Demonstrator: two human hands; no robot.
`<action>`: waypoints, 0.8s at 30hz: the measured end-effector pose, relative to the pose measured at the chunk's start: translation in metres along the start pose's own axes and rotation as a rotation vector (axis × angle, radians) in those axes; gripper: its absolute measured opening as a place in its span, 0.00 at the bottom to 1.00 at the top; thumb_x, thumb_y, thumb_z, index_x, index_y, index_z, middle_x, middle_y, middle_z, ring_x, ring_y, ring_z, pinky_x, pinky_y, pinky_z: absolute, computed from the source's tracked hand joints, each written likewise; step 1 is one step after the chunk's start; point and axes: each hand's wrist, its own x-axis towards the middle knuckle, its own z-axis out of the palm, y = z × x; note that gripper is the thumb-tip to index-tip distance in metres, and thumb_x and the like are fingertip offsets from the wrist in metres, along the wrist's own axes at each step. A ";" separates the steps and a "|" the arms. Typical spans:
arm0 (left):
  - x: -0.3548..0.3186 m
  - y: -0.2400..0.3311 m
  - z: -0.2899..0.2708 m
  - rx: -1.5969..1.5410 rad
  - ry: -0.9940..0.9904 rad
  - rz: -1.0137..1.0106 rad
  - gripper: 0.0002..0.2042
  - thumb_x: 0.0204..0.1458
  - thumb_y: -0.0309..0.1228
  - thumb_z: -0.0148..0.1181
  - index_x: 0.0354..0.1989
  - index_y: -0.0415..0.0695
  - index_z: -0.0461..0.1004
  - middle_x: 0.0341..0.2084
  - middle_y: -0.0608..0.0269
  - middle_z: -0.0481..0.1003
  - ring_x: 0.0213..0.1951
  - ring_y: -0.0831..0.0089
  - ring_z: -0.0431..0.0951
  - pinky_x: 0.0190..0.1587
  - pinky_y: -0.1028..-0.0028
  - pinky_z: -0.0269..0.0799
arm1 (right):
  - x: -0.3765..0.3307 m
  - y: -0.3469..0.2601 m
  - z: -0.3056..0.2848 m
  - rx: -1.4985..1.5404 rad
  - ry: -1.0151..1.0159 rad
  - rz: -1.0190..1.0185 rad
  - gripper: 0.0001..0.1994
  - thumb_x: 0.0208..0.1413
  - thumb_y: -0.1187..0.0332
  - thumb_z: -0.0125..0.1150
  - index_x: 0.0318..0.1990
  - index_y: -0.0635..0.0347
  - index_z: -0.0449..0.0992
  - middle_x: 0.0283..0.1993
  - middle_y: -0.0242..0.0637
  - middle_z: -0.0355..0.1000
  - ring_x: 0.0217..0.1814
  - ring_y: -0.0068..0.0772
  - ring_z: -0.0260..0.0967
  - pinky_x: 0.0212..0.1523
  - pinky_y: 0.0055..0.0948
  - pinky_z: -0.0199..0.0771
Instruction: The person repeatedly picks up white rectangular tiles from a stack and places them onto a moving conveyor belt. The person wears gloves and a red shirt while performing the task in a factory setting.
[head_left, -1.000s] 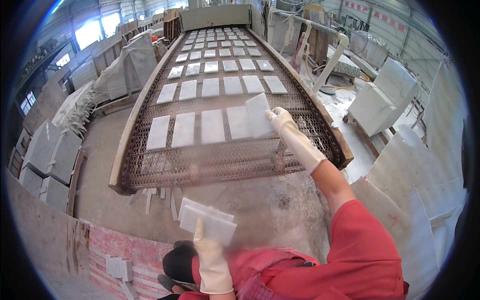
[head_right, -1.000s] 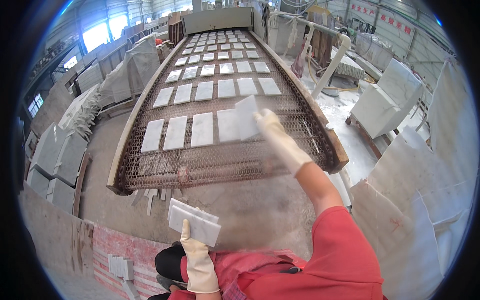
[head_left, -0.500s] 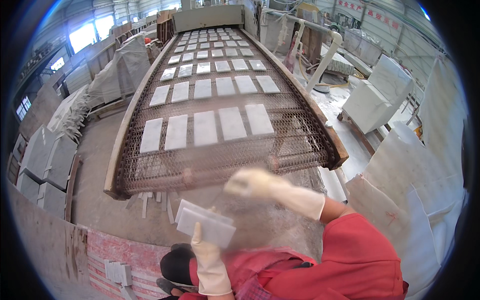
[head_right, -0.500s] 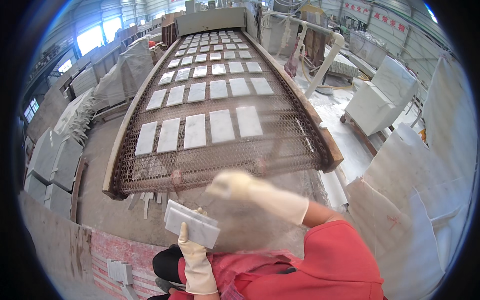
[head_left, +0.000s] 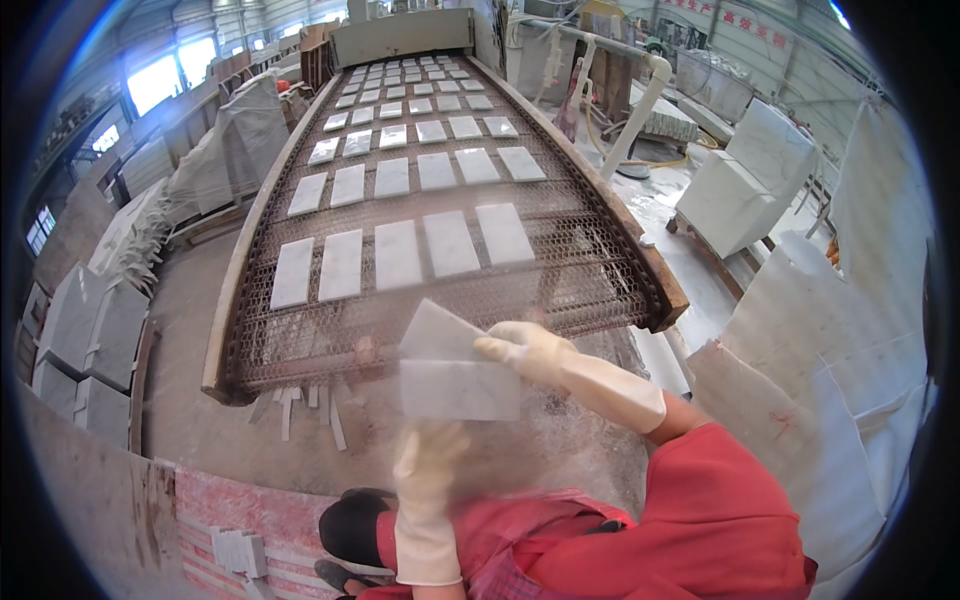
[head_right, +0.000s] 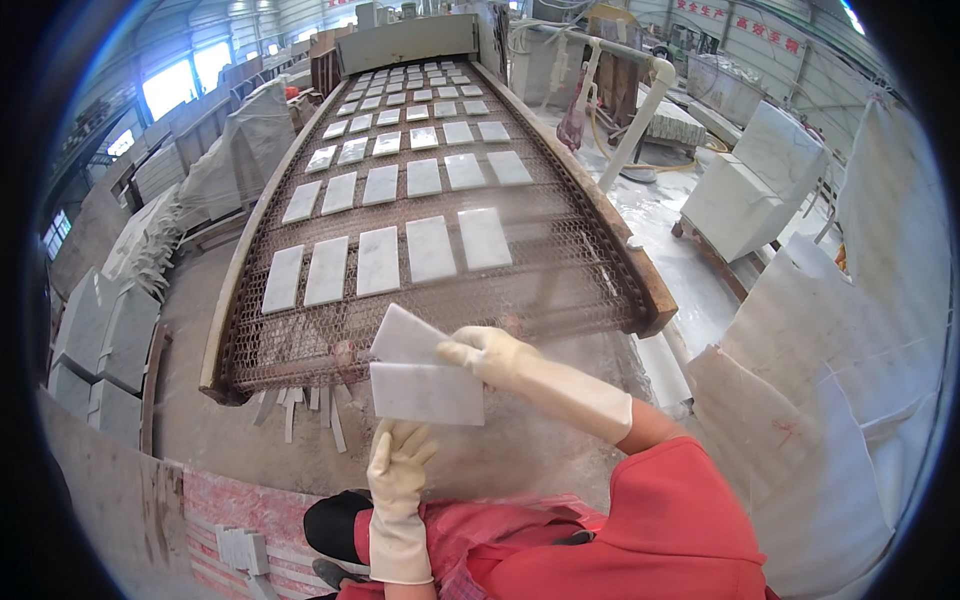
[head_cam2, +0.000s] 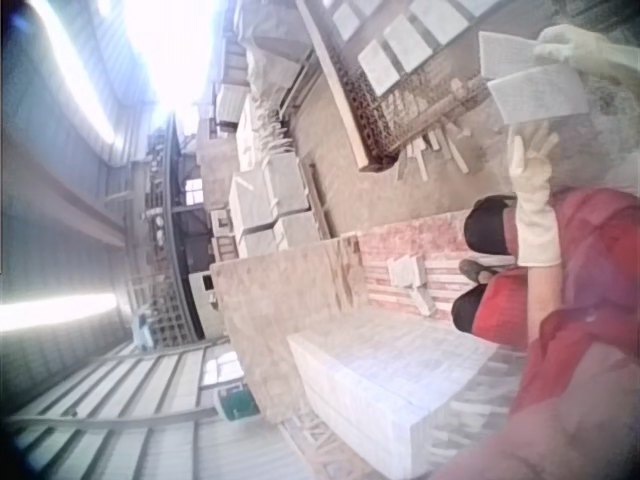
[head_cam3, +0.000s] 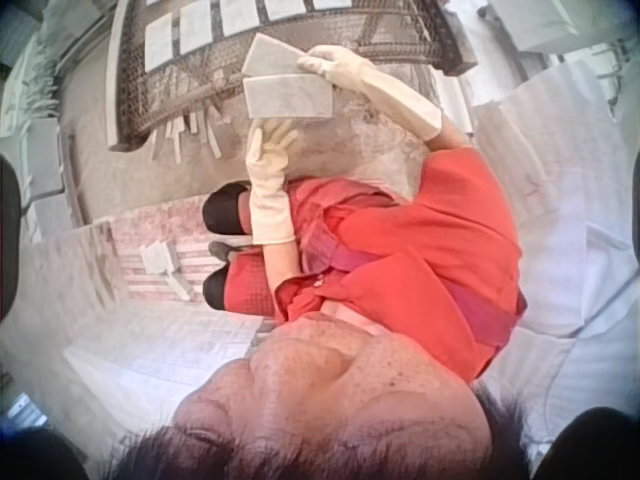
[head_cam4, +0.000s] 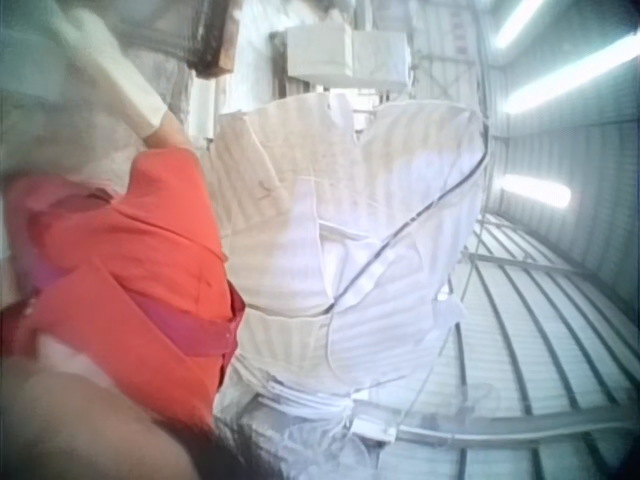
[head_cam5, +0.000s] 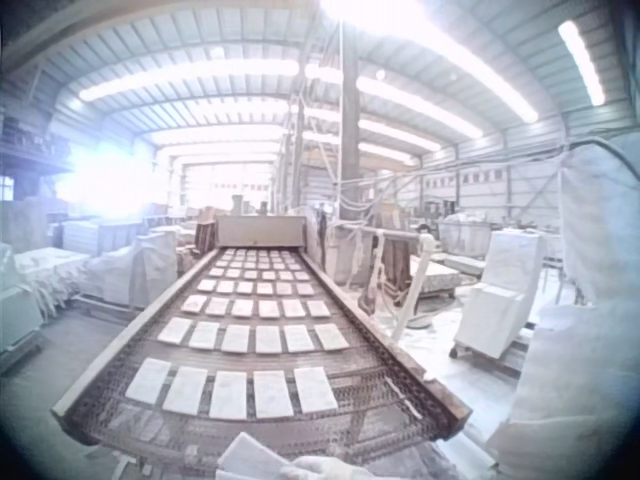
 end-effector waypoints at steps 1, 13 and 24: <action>0.007 -0.003 0.008 0.061 -0.089 -0.029 0.28 0.64 0.43 0.51 0.67 0.38 0.59 0.60 0.50 0.68 0.59 0.52 0.71 0.59 0.49 0.68 | 0.000 0.001 0.003 -0.020 0.015 0.011 0.27 0.65 0.50 0.53 0.59 0.64 0.71 0.53 0.46 0.75 0.56 0.35 0.71 0.54 0.37 0.72; -0.001 -0.017 -0.006 -0.172 0.222 -0.042 0.23 0.63 0.40 0.56 0.61 0.41 0.65 0.56 0.56 0.72 0.57 0.61 0.73 0.57 0.56 0.72 | 0.008 -0.009 -0.037 0.138 0.468 -0.013 0.21 0.67 0.53 0.49 0.58 0.59 0.70 0.50 0.46 0.75 0.43 0.33 0.74 0.36 0.24 0.78; 0.003 -0.020 -0.006 -0.223 0.254 0.037 0.19 0.63 0.36 0.56 0.58 0.38 0.68 0.52 0.57 0.74 0.52 0.65 0.75 0.55 0.65 0.72 | 0.154 0.042 -0.189 -0.355 0.844 0.144 0.24 0.62 0.49 0.50 0.54 0.60 0.75 0.55 0.54 0.73 0.61 0.53 0.70 0.60 0.43 0.68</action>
